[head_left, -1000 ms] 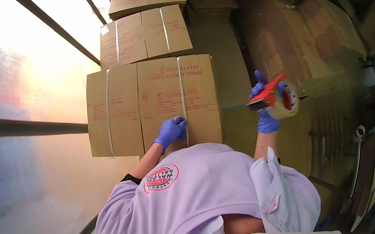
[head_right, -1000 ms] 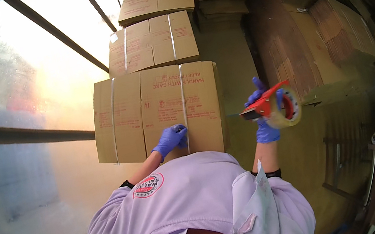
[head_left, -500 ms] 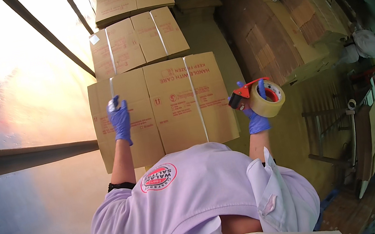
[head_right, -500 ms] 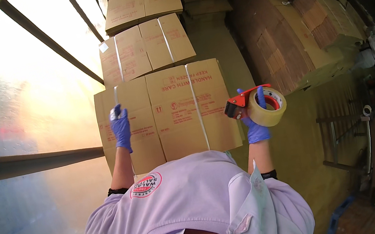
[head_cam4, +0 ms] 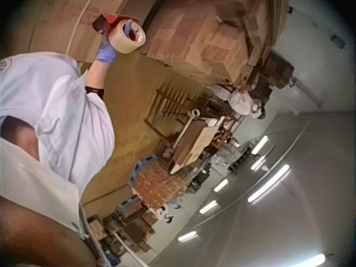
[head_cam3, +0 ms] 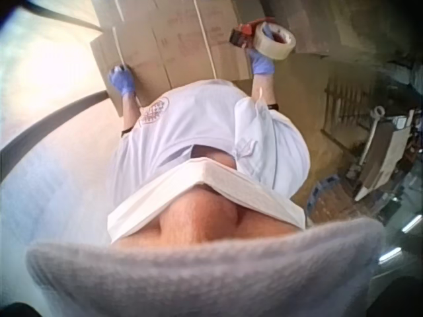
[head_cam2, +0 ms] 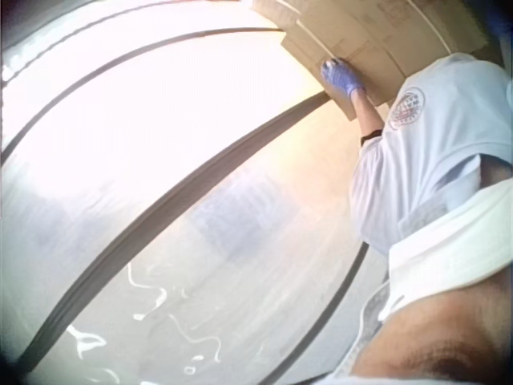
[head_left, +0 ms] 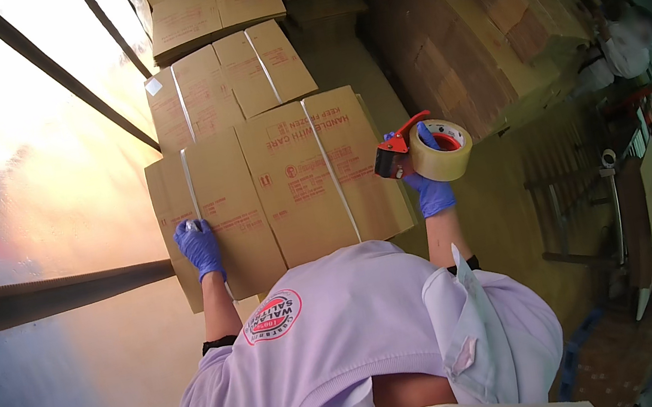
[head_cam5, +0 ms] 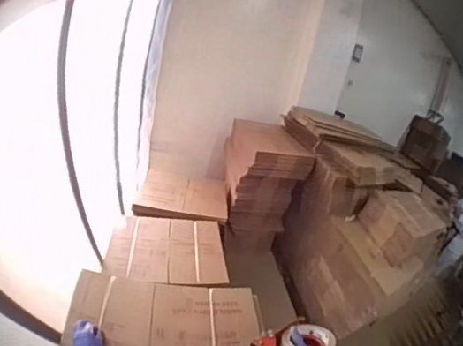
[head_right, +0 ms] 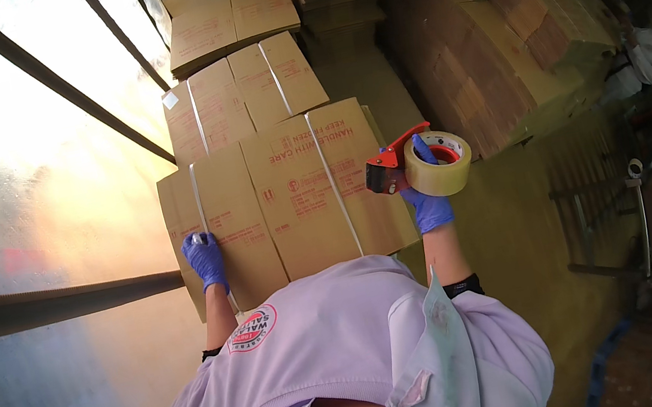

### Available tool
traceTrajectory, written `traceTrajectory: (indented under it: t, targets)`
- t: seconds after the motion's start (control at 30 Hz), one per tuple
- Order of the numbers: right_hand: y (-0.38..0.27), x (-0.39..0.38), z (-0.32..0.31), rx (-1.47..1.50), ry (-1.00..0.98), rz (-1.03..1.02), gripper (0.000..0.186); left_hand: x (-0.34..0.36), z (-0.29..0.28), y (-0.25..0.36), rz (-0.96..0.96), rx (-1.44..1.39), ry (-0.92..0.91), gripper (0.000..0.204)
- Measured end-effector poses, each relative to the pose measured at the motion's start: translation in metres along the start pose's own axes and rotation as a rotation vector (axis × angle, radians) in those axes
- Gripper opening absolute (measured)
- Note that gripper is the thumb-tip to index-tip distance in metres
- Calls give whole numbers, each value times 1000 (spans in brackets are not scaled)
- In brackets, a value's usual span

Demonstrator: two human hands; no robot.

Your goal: The person tapes the seams of flat cardboard boxes using a handheld tape dispenser, then stacks the sealed boxes into bundles. The person also uses plastic strapping to secure the stacks.

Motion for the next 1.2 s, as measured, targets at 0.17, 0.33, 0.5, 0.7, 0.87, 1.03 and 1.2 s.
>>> traceTrajectory:
  t: [0.17,0.33,0.5,0.7,0.87,1.03,1.2]
  targets:
    - [-19,0,-27,-12,-38,61,32,3,13,3,13,161,93,15]
    - [-64,16,-69,-82,-38,-195,32,2,26,0,-118,4,-8,21]
    - [-160,1,-84,-4,196,-671,42,-13,27,13,-403,-492,-243,26]
    - [-168,19,-66,168,-254,-613,74,-37,31,24,-436,-452,-242,26]
    - [-88,23,-6,149,-607,-177,76,-54,25,28,-423,-456,-284,25]
    - [-81,21,-4,-59,-456,-252,68,-54,1,17,-400,-526,-211,37]
    - [-101,23,-46,45,-63,-317,58,-55,13,27,-377,-285,-198,52]
Point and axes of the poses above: each hand's wrist, its own x-axis towards the middle knuckle, its own z-axis out of the palm, y = z × x, the point moved 3 cm from there along x, towards the middle knuckle, and after that the axes turned 7 degrees about -z, right-handed, at the moved point
